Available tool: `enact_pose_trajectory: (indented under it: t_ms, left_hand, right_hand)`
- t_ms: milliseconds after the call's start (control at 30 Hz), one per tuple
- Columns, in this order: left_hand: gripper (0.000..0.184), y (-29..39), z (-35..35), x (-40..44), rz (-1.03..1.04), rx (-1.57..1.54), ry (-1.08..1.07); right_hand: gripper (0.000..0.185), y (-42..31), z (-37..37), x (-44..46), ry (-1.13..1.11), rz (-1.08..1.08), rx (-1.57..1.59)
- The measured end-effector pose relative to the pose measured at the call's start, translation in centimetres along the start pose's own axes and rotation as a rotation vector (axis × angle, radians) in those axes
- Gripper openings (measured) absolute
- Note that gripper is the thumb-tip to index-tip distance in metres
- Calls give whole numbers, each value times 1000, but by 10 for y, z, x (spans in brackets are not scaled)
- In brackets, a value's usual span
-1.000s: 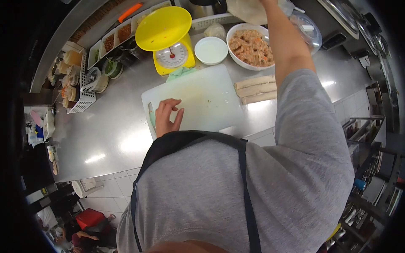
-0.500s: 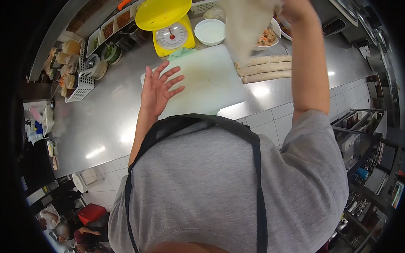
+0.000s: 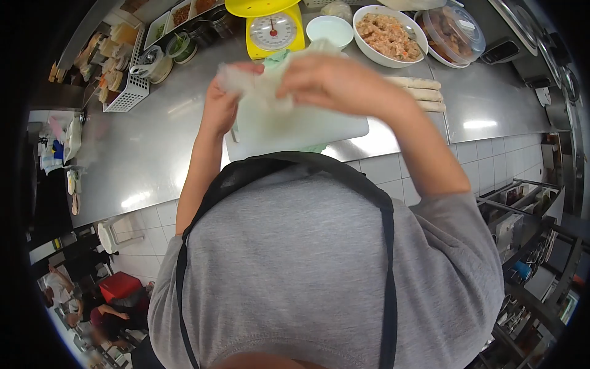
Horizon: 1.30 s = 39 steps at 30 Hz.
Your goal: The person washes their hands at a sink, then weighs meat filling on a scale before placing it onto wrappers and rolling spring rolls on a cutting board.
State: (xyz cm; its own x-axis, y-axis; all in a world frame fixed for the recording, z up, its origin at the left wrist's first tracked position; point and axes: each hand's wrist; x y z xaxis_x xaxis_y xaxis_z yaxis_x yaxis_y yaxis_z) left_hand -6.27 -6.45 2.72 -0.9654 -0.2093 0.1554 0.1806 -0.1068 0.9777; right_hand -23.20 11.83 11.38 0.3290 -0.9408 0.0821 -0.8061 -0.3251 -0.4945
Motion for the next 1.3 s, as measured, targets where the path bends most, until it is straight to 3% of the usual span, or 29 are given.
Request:
enact_pose_trajectory:
  t_ms: [33, 67, 133, 167, 233, 267, 300, 333, 400, 467, 633, 733, 800, 833, 867, 933, 1000, 1133, 1300]
  left_hand:
    - [24, -10, -8, -7, 40, 260, -14]
    - [24, -23, -18, -20, 39, 260, -7]
    - [33, -46, -35, -53, -287, 1455, -178]
    - [33, -54, -35, -66, -296, 1452, -178]
    - [31, -59, -35, -81, -102, 1048, 238]
    - [31, -59, -35, -84, -108, 1048, 236]
    - [29, -57, -34, -86, -189, 963, 381]
    - [27, -56, -33, -88, -267, 874, 525]
    - [24, -62, -32, -84, -242, 926, 518]
    - [26, -65, -20, -72, -278, 1301, 513]
    - [25, -78, -27, -50, -330, 1351, 509]
    - [22, -74, -39, -40, -339, 1251, 423]
    - [17, -63, -49, -28, -350, 669, 514]
    - [14, -59, -53, -22, -132, 610, 506]
    - [14, -55, -56, -17, -132, 610, 505]
    - [14, -40, -54, -7, -126, 313, 502]
    - [14, -32, -51, -2, -116, 301, 491]
    - [17, -27, -38, -3, -90, 189, 456]
    - [23, -24, 1, -21, -6, 43, 303]
  right_hand:
    - [25, 5, 24, -6, -50, 11, -24]
    - [26, 10, 48, -14, -143, 79, 69]
    - [27, 21, 77, -27, -237, 143, 168]
    - [27, 25, 84, -31, -219, 269, 286]
    - [27, 38, 87, -39, -196, 394, 402]
    - [26, 49, 85, -43, -53, 448, 397]
    - [27, 59, 84, -42, 91, 501, 391]
    - [27, 68, 85, -38, 89, 503, 396]
    - [29, 85, 83, -29, 207, 693, 217]
    - [29, 99, 94, -14, 259, 735, 68]
    - [25, 126, 118, 10, 236, 759, -225]
    - [18, 129, 114, 14, 237, 669, -90]
    - [15, 118, 90, 17, 463, 629, 158]
    - [15, 114, 77, 19, 462, 629, 160]
    - [15, 110, 63, 20, 514, 628, 198]
    - [16, 115, 54, 18, 571, 628, 235]
    - [15, 126, 44, 19, 677, 364, 224]
    - [10, 100, 26, 13, 590, 515, 129]
    - [6, 71, -9, 7, 630, 379, 246]
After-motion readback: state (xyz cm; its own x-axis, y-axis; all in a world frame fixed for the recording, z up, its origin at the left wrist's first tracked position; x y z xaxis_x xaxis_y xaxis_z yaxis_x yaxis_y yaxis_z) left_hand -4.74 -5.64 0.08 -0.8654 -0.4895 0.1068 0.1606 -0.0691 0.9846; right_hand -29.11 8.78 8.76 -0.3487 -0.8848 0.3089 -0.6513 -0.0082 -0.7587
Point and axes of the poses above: each hand's wrist, its own x-axis towards the middle knuckle, its own z-axis out of the palm, y = z × x, and after that the axes turned 11 degrees about -y, right-handed
